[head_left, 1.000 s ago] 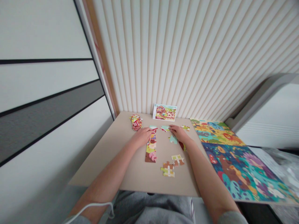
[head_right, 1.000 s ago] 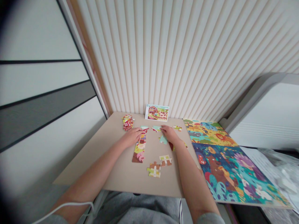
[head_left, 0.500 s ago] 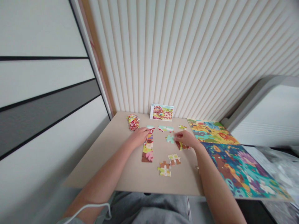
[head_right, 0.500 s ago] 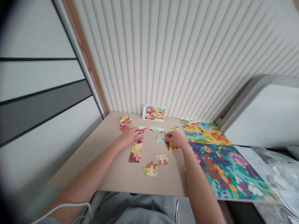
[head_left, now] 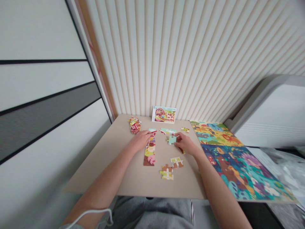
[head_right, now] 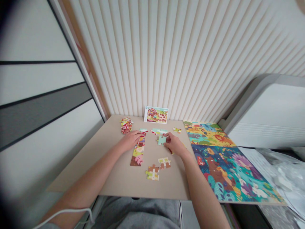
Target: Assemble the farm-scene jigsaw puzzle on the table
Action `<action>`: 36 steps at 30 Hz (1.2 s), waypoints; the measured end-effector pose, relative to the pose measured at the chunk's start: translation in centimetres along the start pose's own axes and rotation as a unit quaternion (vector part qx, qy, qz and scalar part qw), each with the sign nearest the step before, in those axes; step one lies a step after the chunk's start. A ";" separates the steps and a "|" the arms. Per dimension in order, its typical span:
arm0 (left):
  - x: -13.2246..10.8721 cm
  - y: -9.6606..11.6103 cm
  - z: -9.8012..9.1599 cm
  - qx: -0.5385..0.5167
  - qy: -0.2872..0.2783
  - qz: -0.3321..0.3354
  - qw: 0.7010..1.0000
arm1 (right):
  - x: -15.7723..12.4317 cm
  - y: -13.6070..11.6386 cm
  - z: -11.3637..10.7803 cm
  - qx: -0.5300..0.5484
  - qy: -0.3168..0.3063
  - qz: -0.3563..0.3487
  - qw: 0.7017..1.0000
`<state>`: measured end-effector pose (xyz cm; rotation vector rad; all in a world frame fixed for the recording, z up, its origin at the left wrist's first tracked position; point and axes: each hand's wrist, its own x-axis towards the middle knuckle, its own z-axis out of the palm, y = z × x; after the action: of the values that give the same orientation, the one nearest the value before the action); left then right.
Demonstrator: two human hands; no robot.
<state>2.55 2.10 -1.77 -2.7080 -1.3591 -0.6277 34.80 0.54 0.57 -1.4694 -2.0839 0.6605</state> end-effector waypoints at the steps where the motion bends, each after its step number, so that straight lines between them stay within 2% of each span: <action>1: 0.0 0.0 0.0 0.002 -0.002 0.001 1.000 | 0.0 -0.2 0.1 0.008 0.009 -0.012 1.000; 5: 0.1 0.4 -0.4 0.006 -0.004 0.002 1.000 | 0.3 -1.0 0.8 0.055 0.044 -0.061 0.996; 10: 0.1 1.3 -1.0 -0.021 0.034 0.007 0.999 | 0.8 -1.4 1.8 0.220 0.059 -0.065 0.971; 13: 0.2 1.8 -1.2 -0.042 0.043 0.024 0.998 | 0.9 -1.6 2.2 0.259 0.057 -0.060 0.962; 24: 0.6 4.3 -1.9 -0.109 0.022 0.124 0.986 | 0.6 -2.6 3.1 0.250 0.017 -0.080 0.965; 32: 0.6 4.6 -1.8 -0.121 0.001 0.108 0.987 | 0.2 -3.6 3.7 0.215 0.007 -0.082 0.973; 36: 0.6 4.5 -1.8 -0.097 -0.002 0.089 0.991 | 0.8 -3.4 3.8 0.136 0.027 -0.105 0.985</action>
<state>5.73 -0.63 0.72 -2.9391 -1.0933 -0.7764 29.71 -0.11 0.02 -1.0889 -1.9806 0.7762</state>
